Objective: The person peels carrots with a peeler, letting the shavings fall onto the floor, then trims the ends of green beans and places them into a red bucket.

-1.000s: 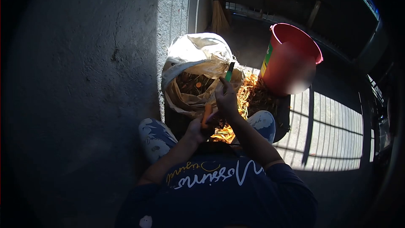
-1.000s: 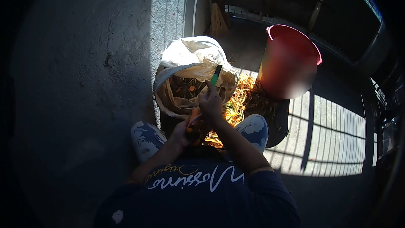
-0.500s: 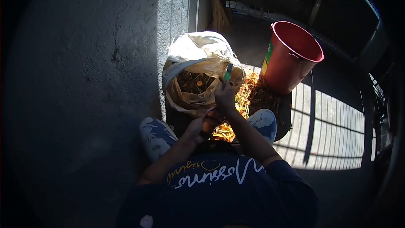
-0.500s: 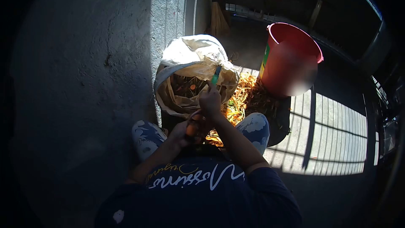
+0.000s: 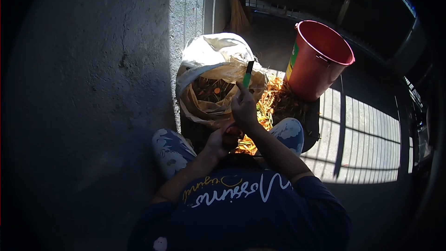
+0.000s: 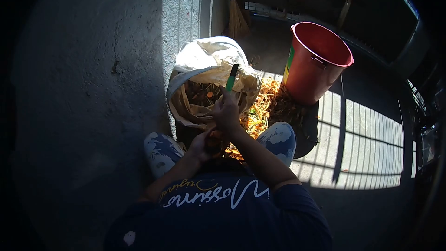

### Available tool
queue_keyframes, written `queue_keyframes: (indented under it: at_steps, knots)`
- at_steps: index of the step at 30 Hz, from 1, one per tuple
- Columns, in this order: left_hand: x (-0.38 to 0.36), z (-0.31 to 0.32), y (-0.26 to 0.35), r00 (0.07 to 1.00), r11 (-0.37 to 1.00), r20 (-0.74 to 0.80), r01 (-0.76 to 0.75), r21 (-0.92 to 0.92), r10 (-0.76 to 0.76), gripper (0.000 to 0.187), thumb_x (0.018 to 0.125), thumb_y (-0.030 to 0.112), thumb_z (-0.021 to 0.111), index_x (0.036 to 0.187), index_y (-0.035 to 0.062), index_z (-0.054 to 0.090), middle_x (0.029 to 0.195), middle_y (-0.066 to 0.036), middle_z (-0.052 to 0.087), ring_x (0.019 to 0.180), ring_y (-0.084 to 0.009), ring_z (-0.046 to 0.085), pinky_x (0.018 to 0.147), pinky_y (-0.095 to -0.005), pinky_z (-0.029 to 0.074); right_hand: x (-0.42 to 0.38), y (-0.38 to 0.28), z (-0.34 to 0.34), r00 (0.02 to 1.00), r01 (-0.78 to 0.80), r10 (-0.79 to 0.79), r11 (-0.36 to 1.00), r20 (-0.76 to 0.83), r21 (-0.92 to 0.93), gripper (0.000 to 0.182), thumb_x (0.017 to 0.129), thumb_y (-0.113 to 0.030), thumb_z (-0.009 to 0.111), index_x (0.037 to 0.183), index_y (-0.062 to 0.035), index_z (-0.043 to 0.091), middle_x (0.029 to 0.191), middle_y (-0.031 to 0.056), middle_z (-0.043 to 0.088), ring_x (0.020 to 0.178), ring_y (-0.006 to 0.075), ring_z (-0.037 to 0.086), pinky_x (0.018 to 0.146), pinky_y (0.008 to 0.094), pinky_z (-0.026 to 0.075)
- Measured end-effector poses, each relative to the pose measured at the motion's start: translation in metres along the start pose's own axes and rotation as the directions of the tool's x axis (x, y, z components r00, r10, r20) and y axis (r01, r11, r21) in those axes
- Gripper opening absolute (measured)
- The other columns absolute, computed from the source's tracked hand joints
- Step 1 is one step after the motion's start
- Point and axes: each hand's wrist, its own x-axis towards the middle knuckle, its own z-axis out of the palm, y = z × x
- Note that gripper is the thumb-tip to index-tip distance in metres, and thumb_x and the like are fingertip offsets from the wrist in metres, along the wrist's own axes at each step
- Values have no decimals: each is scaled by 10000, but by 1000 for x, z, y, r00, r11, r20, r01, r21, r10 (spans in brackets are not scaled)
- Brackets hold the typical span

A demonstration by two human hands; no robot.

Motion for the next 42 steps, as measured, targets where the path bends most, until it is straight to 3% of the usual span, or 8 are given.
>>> queue_keyframes:
  at_steps: [6, 17, 19, 26, 30, 36, 39, 42]
  knots:
    - [0, -21, -9, 995, 993, -26, 93, -74, -95, 308, 922, 273, 332, 1083, 42, 455, 821, -78, 556, 682, -177, 552, 581, -304, 488, 47, 47, -13, 974, 37, -111, 936, -195, -350, 427, 744, -53, 509, 1168, -13, 473, 888, 232, 538, 788, 357, 547, 692, 389, 453]
    - [20, -32, -3, 984, 948, 20, 179, -262, -180, 254, 887, 253, 399, 1002, 67, 527, 848, -107, 584, 719, -239, 585, 650, -406, 496, -10, -12, -4, 987, -99, 99, 995, 123, -2, 408, 779, -111, 510, 1179, -33, 484, 803, 138, 573, 673, 184, 545, 639, 303, 449]
    - [2, 0, -1, 988, 979, -126, 58, -193, -84, 261, 891, 211, 345, 959, 23, 513, 713, -74, 578, 580, -152, 583, 544, -290, 514, -14, -22, -3, 986, -99, 100, 995, 132, -11, 405, 782, -112, 509, 1178, -35, 484, 815, 153, 571, 689, 195, 549, 650, 305, 449]
    - [7, -16, -9, 992, 949, -62, 88, -304, -111, 206, 866, 182, 396, 911, 38, 537, 648, -39, 572, 565, -147, 586, 533, -283, 515, -16, -17, 1, 994, 10, -5, 999, 109, -50, 419, 755, -83, 501, 1172, -34, 480, 727, 173, 541, 668, 295, 567, 637, 381, 454]
    - [21, -44, -4, 983, 972, 132, 148, -182, -125, 282, 872, 248, 390, 1025, 53, 524, 888, -125, 579, 751, -246, 584, 622, -405, 491, -9, -5, 6, 971, -144, 151, 988, 184, -47, 419, 745, -79, 490, 1160, -22, 489, 750, 193, 554, 687, 301, 573, 645, 380, 454]
    - [-22, -16, -7, 973, 972, -51, 228, 49, -226, 319, 917, 294, 311, 1072, 52, 450, 813, -94, 555, 665, -228, 554, 639, -420, 463, 48, 83, -13, 993, -40, 2, 947, -121, -319, 414, 715, -78, 487, 1117, 22, 499, 811, 221, 585, 762, 339, 584, 687, 387, 460]
    - [-24, -12, 4, 962, 969, 150, 239, -54, -229, 309, 916, 289, 330, 1068, 49, 451, 805, -91, 557, 674, -223, 555, 648, -401, 467, 55, 91, -23, 985, -147, 120, 960, -127, -237, 417, 711, -71, 477, 1116, 26, 495, 808, 218, 590, 742, 331, 592, 681, 387, 463]
    - [-9, -13, 7, 987, 974, -43, 143, -175, -153, 292, 911, 287, 356, 1050, 58, 471, 780, -83, 562, 667, -211, 563, 641, -397, 478, 36, 64, -14, 985, -94, 73, 988, -159, -126, 432, 719, -80, 480, 1136, 32, 486, 736, 173, 583, 630, 267, 578, 619, 358, 457]
